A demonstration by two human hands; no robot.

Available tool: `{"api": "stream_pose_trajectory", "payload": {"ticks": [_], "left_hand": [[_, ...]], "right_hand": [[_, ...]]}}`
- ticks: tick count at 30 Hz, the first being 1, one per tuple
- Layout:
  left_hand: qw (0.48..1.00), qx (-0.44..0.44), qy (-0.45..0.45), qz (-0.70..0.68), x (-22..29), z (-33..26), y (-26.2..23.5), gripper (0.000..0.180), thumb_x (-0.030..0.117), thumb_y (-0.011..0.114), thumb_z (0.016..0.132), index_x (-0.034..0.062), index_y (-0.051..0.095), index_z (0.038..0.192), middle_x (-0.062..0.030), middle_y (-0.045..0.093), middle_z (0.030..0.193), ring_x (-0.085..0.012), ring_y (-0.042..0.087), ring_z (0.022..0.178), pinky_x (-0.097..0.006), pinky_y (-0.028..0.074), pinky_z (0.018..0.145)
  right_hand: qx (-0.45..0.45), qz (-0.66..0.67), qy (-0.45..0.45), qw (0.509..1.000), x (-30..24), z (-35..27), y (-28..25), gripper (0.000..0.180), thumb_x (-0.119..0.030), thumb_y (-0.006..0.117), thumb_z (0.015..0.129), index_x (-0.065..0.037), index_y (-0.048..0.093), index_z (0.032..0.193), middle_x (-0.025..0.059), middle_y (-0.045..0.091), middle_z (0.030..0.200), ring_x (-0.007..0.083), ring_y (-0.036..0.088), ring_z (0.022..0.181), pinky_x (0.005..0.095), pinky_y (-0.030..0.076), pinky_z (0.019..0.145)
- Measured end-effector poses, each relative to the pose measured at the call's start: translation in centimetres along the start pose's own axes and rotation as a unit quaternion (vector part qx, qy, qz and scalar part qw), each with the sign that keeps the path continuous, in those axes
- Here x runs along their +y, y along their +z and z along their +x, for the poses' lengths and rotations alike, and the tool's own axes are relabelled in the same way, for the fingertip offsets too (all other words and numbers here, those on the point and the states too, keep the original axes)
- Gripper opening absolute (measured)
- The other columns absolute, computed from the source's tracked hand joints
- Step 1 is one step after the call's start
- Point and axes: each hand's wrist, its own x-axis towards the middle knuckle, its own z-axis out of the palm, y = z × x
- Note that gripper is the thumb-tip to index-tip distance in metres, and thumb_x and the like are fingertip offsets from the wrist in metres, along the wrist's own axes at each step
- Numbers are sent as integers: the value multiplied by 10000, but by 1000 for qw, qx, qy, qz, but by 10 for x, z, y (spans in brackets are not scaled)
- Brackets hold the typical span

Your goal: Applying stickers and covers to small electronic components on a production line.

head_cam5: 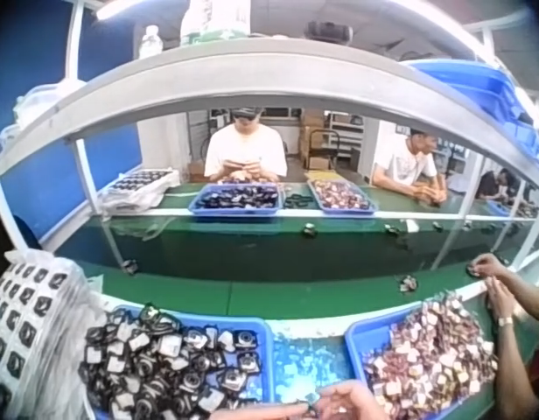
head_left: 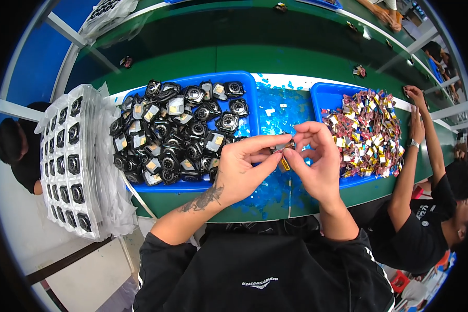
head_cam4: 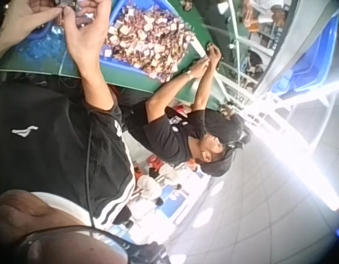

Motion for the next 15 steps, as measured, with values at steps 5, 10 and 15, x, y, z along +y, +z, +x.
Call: {"api": "stream_pose_trajectory", "payload": {"ticks": [5,10,15], "left_hand": [[988,43,76,127,15,4,-2,432,-48,572,916,6,536,1343,-159,611,1241,-158,629,1045,-294,526,896],[639,188,132,734,34,25,-56,332,182,670,841,47,635,1142,-107,625,1083,-313,550,1017,-427,440,867],[591,171,48,787,17,21,-79,403,300,756,772,89,653,1100,-81,607,1010,-275,538,1036,-407,414,887]], "right_hand": [[-57,9,3,998,4,18,-1,396,5,720,799,-19,544,1153,11,570,936,75,583,835,223,513,666],[-128,-79,58,987,30,166,-29,458,-41,749,755,25,530,1151,112,686,821,150,646,722,283,509,647],[-88,-284,110,948,95,240,-11,467,-184,860,640,-18,637,1015,141,679,913,243,673,872,351,522,750]]}}
